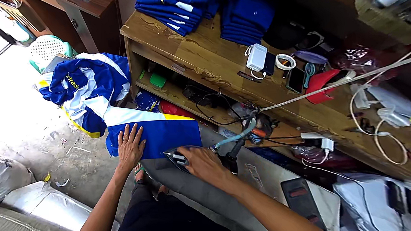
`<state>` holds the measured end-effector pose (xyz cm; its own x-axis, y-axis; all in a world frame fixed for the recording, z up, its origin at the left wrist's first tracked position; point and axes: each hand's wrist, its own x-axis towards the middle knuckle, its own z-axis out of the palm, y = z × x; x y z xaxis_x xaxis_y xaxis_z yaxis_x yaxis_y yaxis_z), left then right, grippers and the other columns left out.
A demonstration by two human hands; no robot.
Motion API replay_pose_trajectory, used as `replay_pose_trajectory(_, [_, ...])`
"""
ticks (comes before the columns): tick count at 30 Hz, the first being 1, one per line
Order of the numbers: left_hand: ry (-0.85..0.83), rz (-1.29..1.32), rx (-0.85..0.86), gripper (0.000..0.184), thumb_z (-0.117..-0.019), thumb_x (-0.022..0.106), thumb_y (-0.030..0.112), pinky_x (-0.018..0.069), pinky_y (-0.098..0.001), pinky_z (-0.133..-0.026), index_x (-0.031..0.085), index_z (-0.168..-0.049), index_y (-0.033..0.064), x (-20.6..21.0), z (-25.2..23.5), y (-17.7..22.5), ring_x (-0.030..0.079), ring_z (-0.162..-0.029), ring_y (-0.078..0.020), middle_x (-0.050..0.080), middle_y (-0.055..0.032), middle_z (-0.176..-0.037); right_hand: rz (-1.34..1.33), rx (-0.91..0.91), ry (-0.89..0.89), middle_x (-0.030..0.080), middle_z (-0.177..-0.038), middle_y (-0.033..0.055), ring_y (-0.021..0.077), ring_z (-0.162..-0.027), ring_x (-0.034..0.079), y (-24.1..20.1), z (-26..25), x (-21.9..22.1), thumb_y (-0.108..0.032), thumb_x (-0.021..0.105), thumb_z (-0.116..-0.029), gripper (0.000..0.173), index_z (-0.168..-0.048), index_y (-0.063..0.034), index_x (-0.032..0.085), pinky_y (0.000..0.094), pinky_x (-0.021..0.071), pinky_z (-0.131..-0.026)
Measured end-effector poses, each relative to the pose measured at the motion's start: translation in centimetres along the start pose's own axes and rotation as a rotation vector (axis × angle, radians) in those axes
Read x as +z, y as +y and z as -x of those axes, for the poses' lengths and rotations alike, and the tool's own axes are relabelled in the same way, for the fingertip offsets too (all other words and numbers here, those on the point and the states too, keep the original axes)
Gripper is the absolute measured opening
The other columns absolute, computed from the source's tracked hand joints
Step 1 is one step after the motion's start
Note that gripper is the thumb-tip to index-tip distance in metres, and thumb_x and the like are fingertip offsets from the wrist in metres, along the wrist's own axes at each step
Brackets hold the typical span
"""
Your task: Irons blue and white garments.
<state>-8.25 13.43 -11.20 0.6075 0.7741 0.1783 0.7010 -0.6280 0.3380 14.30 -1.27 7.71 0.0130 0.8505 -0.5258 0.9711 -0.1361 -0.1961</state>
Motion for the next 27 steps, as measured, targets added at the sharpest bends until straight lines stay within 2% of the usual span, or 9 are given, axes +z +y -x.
replay_pose_trajectory(5, [0.028,0.089,-0.012,0.054,-0.1063,0.039,0.044,0.0191,-0.0683,-0.12,0.054,-0.151,0.0191,-1.1,-0.3,0.9,0.033,-0.152,-0.0415,0.045,-0.0101,-0.16,-0.081,0.07,-0.118,0.071,-0.094,0.0178,0.0408,-0.086,0.07,2.3,4.6,1.2,-0.024,0.065,-0.0932,0.043,-0.136,-0.022,0.059,0.0584,0.0528,-0.07])
replay_pose_trajectory(11, [0.027,0.26,0.138,0.049,-0.1049,0.045,0.041,0.0243,-0.0651,-0.121,0.06,-0.146,0.0178,-1.6,0.0,4.8,0.036,-0.15,-0.0416,0.049,-0.0135,-0.157,-0.286,0.354,0.118,0.074,-0.095,0.0157,0.038,-0.087,0.072,5.5,7.6,2.0,-0.039,0.068,-0.0942,0.048,-0.139,-0.0231,0.062,0.059,0.055,-0.076])
replay_pose_trajectory(15, [-0.046,0.301,0.238,0.049,-0.1046,0.046,0.041,0.0259,-0.0636,-0.121,0.059,-0.146,0.0196,-0.4,0.7,7.5,0.035,-0.15,-0.0412,0.049,-0.0124,-0.157,-0.318,0.46,0.192,0.075,-0.1,0.015,0.0372,-0.092,0.072,7.0,6.6,4.0,-0.04,0.066,-0.0953,0.046,-0.138,-0.0219,0.062,0.0583,0.055,-0.079])
replay_pose_trajectory(18, [-0.064,0.318,0.251,0.049,-0.1035,0.048,0.04,0.0269,-0.0624,-0.121,0.059,-0.146,0.017,-0.3,0.8,7.7,0.037,-0.149,-0.0416,0.049,-0.0144,-0.156,-0.377,0.492,0.255,0.075,-0.102,0.015,0.0362,-0.093,0.073,8.7,7.4,5.6,-0.038,0.067,-0.0947,0.045,-0.136,-0.02,0.064,0.0583,0.0554,-0.08])
replay_pose_trajectory(20, [-0.052,0.319,0.232,0.048,-0.1021,0.051,0.038,0.0316,-0.0594,-0.119,0.062,-0.142,0.0144,-0.9,1.3,7.1,0.042,-0.146,-0.0415,0.054,-0.0157,-0.151,-0.411,0.548,0.278,0.075,-0.105,0.0161,0.0372,-0.095,0.073,10.1,8.8,6.7,-0.038,0.068,-0.094,0.047,-0.136,-0.0187,0.064,0.0597,0.0553,-0.082])
replay_pose_trajectory(22, [-0.024,0.308,0.209,0.044,-0.1005,0.056,0.036,0.0391,-0.0558,-0.115,0.067,-0.135,0.0123,-1.5,1.7,6.4,0.051,-0.138,-0.0396,0.062,-0.0152,-0.141,-0.412,0.61,0.292,0.074,-0.106,0.0191,0.0404,-0.097,0.072,11.9,10.3,7.9,-0.037,0.069,-0.0934,0.048,-0.136,-0.016,0.064,0.0624,0.0542,-0.084])
replay_pose_trajectory(24, [0.012,0.306,0.198,0.037,-0.099,0.059,0.034,0.0477,-0.0495,-0.105,0.071,-0.124,0.0087,-2.2,2.3,6.0,0.061,-0.12,-0.036,0.069,-0.0151,-0.123,-0.4,0.694,0.291,0.073,-0.107,0.0222,0.044,-0.098,0.071,13.8,12.0,9.0,-0.037,0.071,-0.0932,0.05,-0.137,-0.0144,0.064,0.0658,0.0528,-0.084])
replay_pose_trajectory(27, [-0.013,0.319,0.169,0.032,-0.0975,0.061,0.033,0.0559,-0.0445,-0.09,0.072,-0.107,0.0046,-3.1,3.8,6.2,0.068,-0.099,-0.0313,0.071,-0.0144,-0.102,-0.402,0.765,0.351,0.073,-0.105,0.0247,0.0469,-0.096,0.071,16.9,14.3,11.1,-0.036,0.073,-0.092,0.049,-0.133,-0.0104,0.065,0.0685,0.0522,-0.082])
